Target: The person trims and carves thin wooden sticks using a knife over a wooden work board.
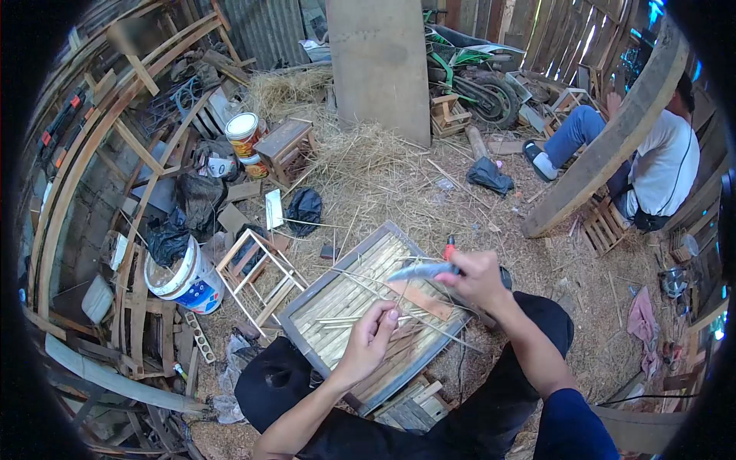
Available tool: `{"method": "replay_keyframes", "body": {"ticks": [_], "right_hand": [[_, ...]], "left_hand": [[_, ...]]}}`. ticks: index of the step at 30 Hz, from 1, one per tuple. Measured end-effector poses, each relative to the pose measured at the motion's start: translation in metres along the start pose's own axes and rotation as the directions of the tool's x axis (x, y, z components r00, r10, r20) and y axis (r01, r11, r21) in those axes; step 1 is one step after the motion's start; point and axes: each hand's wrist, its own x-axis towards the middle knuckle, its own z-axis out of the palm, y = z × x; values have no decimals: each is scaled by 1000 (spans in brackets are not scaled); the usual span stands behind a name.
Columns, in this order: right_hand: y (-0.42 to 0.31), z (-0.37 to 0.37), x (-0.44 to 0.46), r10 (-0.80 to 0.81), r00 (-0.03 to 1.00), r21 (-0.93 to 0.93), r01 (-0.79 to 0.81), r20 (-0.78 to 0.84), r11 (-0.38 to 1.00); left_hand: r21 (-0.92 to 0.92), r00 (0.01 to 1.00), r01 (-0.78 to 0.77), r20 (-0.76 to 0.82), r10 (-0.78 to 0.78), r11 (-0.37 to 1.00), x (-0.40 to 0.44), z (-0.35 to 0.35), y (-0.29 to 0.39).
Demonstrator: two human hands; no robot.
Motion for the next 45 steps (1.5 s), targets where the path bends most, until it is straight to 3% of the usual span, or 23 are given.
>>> {"method": "replay_keyframes", "body": {"ticks": [3,6,10,14,16,19,22,25,29,32,35,36,39,40,43,45], "right_hand": [[26,-9,4,353,928,40,-351,-122,936],[34,-26,6,313,940,10,-314,-139,949],[4,-17,-1,121,992,9,-121,-39,993],[-3,-11,9,118,993,72,-118,8,990],[-9,-1,10,43,999,60,-45,32,997],[-21,9,10,-22,993,82,13,113,997],[-31,15,7,-73,974,175,36,212,984],[-38,19,0,-67,960,269,-9,273,963],[-35,16,-6,-98,951,231,29,293,972],[-34,9,-6,-99,945,195,38,312,980],[-26,6,-5,-40,963,160,-3,267,987],[-22,4,-6,9,965,109,-39,263,993],[13,0,-1,427,898,190,-440,107,878],[23,-10,2,424,902,147,-431,78,890],[33,-28,6,384,921,53,-387,62,921],[20,-25,-5,337,931,44,-345,141,937]], "left_hand": [[-21,1000,11,12,-10,1000,-7,-6,-1],[-99,997,66,34,-63,993,-6,-10,-7],[-214,990,141,15,-142,967,0,-13,-7],[-250,994,76,-58,-93,965,11,-4,-8],[-233,994,58,-78,-79,971,15,-1,-5],[-317,987,121,-64,-148,941,23,1,-5],[-312,995,83,-34,-99,947,27,6,-9],[-199,993,111,55,-102,974,25,7,-9],[45,993,98,56,-101,994,22,13,-14],[40,995,68,71,-71,997,20,15,-13],[-27,990,107,95,-104,994,20,11,-5],[43,994,68,81,-71,997,19,12,-3],[129,982,15,185,-39,992,5,16,-7],[113,977,-112,194,89,987,4,23,-14],[-154,976,174,159,-150,972,4,21,-7],[-122,973,203,140,-185,972,11,3,-16]]}}
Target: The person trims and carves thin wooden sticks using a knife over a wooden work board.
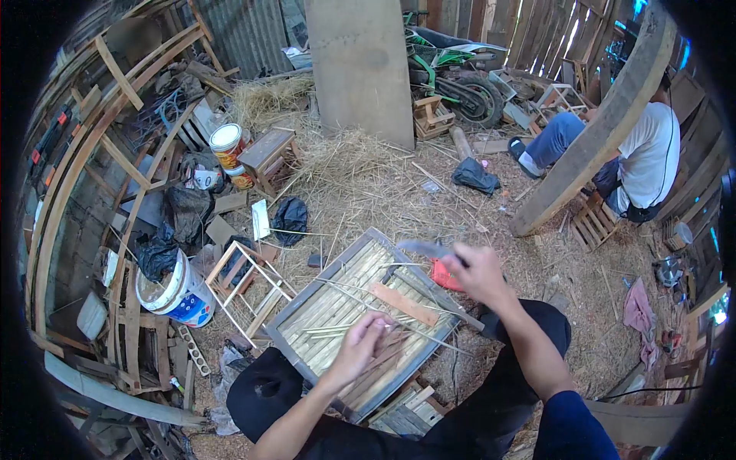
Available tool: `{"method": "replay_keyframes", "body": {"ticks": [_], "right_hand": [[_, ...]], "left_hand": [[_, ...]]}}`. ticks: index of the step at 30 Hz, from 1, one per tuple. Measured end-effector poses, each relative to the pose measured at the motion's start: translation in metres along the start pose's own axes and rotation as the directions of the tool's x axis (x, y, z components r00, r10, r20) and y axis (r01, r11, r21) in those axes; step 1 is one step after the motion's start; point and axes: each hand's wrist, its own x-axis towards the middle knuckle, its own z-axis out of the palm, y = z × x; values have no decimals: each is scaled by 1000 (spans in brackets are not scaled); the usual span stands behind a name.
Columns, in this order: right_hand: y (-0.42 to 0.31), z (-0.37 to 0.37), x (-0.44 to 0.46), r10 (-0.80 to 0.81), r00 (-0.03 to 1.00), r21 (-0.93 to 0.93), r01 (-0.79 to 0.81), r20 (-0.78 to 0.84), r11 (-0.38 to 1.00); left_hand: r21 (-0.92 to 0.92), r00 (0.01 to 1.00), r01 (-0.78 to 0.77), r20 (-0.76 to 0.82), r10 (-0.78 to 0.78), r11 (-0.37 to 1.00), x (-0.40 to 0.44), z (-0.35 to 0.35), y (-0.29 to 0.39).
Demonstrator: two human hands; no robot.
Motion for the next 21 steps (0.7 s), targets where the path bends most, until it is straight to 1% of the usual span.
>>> {"method": "replay_keyframes", "body": {"ticks": [1,2,4,7,11,12,13,14,19,21], "right_hand": [[-9,1,-4,-59,998,63,58,15,996],[-12,5,-6,-103,994,53,100,48,994],[-20,15,-9,-199,972,43,195,122,980],[-37,31,-10,-284,932,119,263,224,957],[-52,45,-8,-319,902,176,277,292,945],[-55,47,-6,-318,901,171,278,294,945],[-57,48,-6,-316,901,164,277,296,947],[-58,49,-5,-311,902,157,275,300,948],[-49,51,-4,-402,891,196,364,212,910],[-48,48,-4,-419,889,187,387,186,903]], "left_hand": [[-39,1000,23,-1,-23,999,3,-6,0],[-79,999,50,-3,-51,996,4,-9,0],[-79,999,15,-44,-18,997,5,-6,-3],[-30,997,-15,-82,12,999,9,-5,-3],[78,992,-40,-119,49,996,15,-2,-7],[100,991,-38,-126,51,994,15,-2,-5],[238,994,-44,-90,67,970,15,-3,-3],[238,993,-47,-97,72,970,14,-4,-4],[253,988,-63,-121,97,965,11,5,-3],[288,985,-89,-115,126,954,12,5,-9]]}}
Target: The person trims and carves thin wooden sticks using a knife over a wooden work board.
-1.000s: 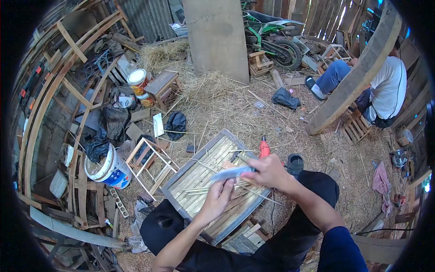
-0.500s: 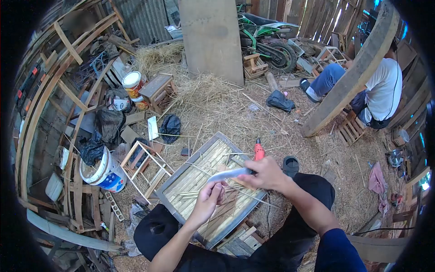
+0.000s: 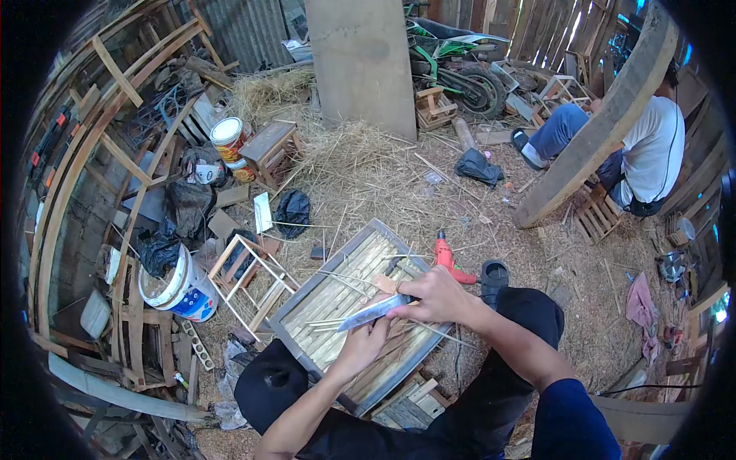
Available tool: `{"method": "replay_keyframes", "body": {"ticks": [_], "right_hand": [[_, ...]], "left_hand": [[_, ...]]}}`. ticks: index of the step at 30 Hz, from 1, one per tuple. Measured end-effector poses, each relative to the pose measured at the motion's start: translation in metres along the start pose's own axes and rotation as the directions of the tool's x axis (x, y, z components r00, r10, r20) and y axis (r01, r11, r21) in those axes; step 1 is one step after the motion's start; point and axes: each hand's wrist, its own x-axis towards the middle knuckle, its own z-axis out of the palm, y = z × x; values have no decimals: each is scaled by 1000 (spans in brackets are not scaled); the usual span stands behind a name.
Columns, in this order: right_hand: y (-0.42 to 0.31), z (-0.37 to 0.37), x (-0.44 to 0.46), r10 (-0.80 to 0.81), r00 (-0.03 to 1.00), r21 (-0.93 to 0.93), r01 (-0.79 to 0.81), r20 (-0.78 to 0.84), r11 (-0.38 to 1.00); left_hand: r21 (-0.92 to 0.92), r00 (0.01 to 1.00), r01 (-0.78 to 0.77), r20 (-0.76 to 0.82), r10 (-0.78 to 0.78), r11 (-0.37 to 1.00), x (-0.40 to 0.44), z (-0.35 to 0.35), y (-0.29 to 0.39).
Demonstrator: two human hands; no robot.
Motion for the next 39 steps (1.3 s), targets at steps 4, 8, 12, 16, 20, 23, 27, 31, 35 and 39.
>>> {"method": "replay_keyframes", "body": {"ticks": [4,8,12,16,20,23,27,31,35,39], "right_hand": [[4,2,-5,-5,1000,-21,5,-19,1000],[12,-6,-9,19,1000,-107,-20,-4,994],[11,-12,-7,8,997,-154,-21,-82,988],[10,-13,-7,23,994,-177,-42,-105,983],[10,-15,-8,36,994,-194,-55,-101,980],[10,-17,-8,23,993,-199,-45,-114,979],[22,-18,-11,138,940,-73,-168,-311,983],[59,-87,-17,497,703,-37,-595,-510,803],[56,-75,-32,326,837,-176,-436,-440,883],[27,-41,-23,214,946,-177,-261,-245,949]], "left_hand": [[-17,1000,8,14,-8,1000,-1,3,3],[-123,999,-29,34,33,992,1,3,7],[-193,998,-17,50,27,981,8,2,9],[-271,998,-23,44,36,962,10,6,7],[-334,994,31,106,5,942,9,4,11],[-396,991,69,134,-16,916,10,5,11],[-255,987,54,157,-13,965,2,6,22],[-228,923,90,385,5,969,-28,22,11],[-317,978,196,137,-160,928,-13,-3,6],[-450,987,162,64,-149,878,-7,-20,6]]}}
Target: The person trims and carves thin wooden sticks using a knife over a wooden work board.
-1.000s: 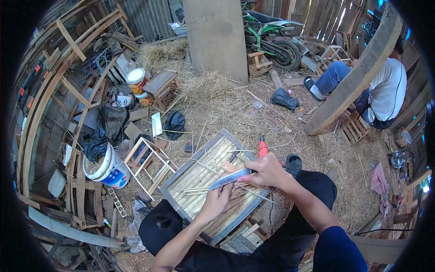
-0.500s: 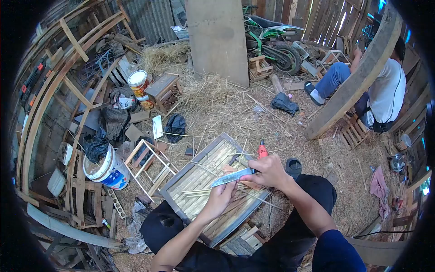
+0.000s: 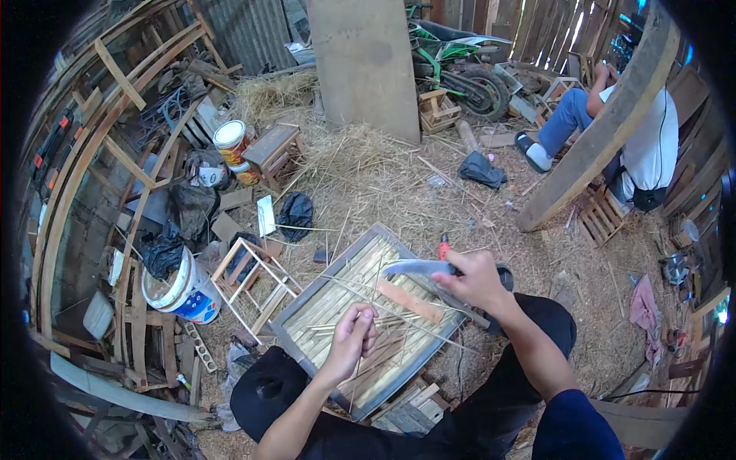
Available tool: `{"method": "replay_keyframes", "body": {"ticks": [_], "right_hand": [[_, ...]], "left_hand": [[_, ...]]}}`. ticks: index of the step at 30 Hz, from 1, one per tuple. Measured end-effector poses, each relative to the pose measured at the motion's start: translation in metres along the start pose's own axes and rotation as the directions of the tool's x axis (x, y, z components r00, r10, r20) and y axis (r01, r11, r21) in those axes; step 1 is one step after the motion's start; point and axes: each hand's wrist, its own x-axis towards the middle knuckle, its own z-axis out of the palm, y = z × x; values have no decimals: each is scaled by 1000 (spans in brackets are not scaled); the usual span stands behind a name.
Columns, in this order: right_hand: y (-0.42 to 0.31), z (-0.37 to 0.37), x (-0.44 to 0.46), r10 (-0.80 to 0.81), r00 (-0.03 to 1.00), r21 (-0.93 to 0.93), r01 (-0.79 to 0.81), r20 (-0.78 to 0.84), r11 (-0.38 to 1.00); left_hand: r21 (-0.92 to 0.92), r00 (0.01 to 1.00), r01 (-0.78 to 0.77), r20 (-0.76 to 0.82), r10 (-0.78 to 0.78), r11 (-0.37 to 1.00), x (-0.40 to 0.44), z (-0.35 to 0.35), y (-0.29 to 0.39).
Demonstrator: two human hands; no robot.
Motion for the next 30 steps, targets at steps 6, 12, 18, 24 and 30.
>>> {"method": "replay_keyframes", "body": {"ticks": [6,12,18,24,30], "right_hand": [[-33,27,4,-154,976,142,132,152,981],[-45,37,9,-184,966,191,148,182,970],[-41,14,15,-222,964,133,204,143,970],[-3,4,8,166,985,174,-155,-52,973],[42,-41,13,416,889,94,-406,-192,909]], "left_hand": [[-14,1000,0,2,0,1000,10,11,3],[375,968,-244,43,246,894,14,20,11],[392,968,-249,59,246,886,6,25,18],[504,964,-259,82,253,824,-8,29,23],[421,989,-148,37,146,895,-13,23,11]]}}
